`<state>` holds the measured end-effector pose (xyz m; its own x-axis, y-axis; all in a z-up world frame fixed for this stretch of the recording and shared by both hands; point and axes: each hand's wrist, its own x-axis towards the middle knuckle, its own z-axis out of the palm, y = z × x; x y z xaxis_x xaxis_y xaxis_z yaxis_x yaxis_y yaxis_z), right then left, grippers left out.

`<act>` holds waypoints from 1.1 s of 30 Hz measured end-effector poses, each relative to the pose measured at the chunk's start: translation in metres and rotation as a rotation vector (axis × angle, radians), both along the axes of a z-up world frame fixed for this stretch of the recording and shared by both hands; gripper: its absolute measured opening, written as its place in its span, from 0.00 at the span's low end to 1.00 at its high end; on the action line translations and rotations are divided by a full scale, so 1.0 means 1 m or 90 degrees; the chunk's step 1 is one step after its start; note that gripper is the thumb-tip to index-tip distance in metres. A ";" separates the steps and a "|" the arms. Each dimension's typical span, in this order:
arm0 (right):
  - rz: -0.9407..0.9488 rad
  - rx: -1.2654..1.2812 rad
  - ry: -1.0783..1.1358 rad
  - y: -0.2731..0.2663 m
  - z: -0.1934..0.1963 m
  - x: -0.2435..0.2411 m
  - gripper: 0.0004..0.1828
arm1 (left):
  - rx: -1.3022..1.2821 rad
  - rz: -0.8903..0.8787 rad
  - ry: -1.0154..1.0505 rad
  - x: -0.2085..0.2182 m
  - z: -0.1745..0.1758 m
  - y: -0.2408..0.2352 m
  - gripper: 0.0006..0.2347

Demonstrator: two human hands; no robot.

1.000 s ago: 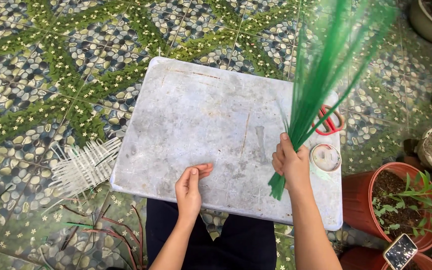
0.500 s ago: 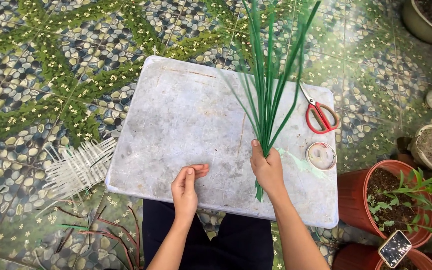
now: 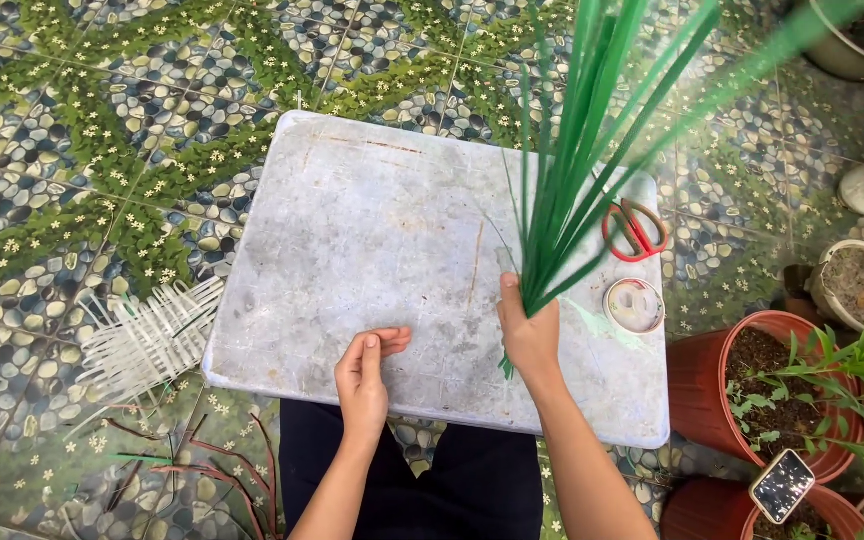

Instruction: The person gathers and aligns multiple green plastic strips on a white tray, repeatedly adjusting and fanning them to form a neat bundle. The hands hold and reposition the strips throughout, with scissors and tape visible but unused.

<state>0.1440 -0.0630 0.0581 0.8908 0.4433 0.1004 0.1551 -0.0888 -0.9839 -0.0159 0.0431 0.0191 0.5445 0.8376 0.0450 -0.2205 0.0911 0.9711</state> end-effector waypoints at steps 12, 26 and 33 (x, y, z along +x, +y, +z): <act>-0.013 0.147 0.066 0.002 0.008 0.001 0.23 | -0.008 -0.023 0.022 -0.005 0.004 0.001 0.14; 0.020 -0.013 -0.074 0.003 0.020 -0.008 0.26 | -0.019 -0.020 0.017 -0.006 0.002 0.002 0.14; 0.037 -0.051 -0.125 0.007 0.014 -0.011 0.26 | -0.021 -0.010 0.027 -0.005 0.005 0.002 0.15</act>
